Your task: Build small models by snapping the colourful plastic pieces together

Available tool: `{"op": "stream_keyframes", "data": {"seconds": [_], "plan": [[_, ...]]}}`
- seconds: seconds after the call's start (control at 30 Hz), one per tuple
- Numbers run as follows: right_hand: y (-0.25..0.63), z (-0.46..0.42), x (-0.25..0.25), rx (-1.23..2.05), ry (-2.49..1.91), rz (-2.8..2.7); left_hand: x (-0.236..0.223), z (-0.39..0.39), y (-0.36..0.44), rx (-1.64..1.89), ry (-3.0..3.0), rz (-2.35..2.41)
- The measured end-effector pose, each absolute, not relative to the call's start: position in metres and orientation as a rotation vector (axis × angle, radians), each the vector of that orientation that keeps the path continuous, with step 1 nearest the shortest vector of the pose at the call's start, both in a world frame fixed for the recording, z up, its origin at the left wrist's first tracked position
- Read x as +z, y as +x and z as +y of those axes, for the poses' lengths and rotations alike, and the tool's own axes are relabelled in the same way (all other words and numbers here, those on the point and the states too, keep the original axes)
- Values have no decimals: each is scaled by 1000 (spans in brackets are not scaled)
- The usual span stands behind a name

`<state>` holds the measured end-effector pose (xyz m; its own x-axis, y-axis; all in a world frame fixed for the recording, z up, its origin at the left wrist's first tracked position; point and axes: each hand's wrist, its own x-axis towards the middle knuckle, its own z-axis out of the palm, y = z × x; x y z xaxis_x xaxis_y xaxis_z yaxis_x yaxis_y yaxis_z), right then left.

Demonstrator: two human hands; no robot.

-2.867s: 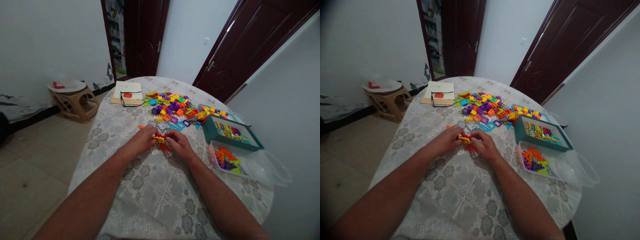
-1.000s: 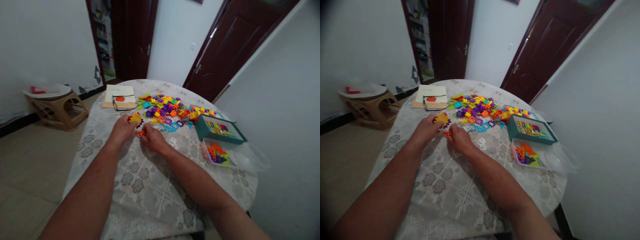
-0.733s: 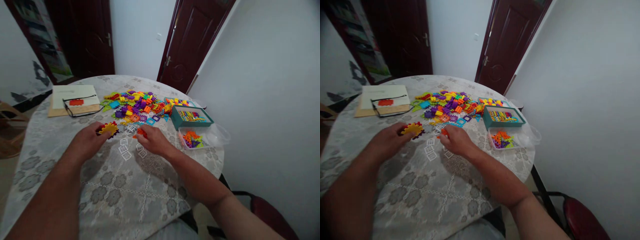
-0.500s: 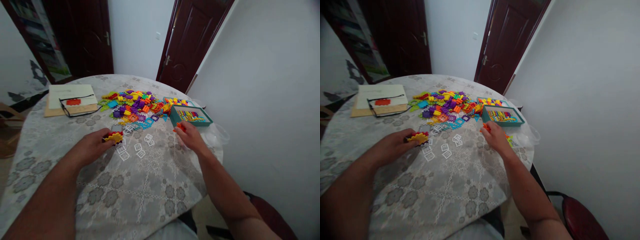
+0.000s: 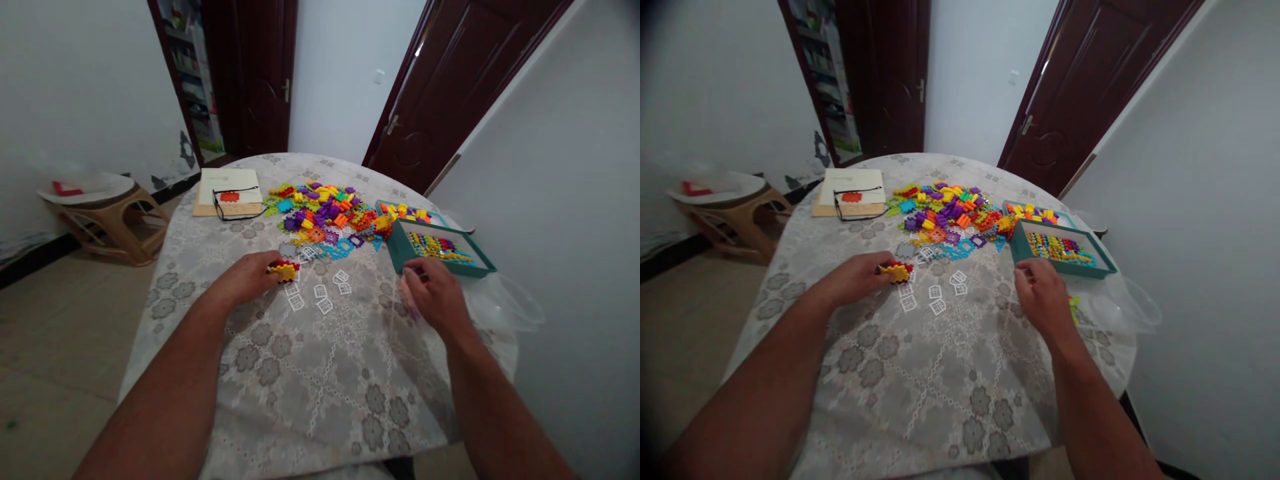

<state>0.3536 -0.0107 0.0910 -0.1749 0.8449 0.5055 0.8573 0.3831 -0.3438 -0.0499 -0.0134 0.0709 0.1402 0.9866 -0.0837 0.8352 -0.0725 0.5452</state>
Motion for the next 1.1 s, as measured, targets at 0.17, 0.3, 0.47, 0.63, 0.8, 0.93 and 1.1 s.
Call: {"op": "stream_keyframes", "data": {"seconds": [0.17, 0.3, 0.47, 0.63, 0.8, 0.93, 1.1], "plan": [[274, 10, 86, 294, -1166, -2272, 76, -17, -48, 532, 1933, 1765], [224, 46, 60, 277, -1128, -2322, 70, -15, -46, 589, 1912, 1741], [181, 71, 29, 198, -1301, -2305, 56, -12, -43, 593, 2009, 1691], [170, 73, 10, 236, -1389, -2286, 52, -11, -43, 555, 2051, 1709], [179, 72, 7, 323, -1180, -2147, 53, -12, -42, 538, 2019, 1711], [181, 64, 14, 418, -996, -2104, 52, -13, -43, 611, 1970, 1698], [172, 50, 20, 488, -826, -2173, 51, -13, -44, 659, 1914, 1727]]}}
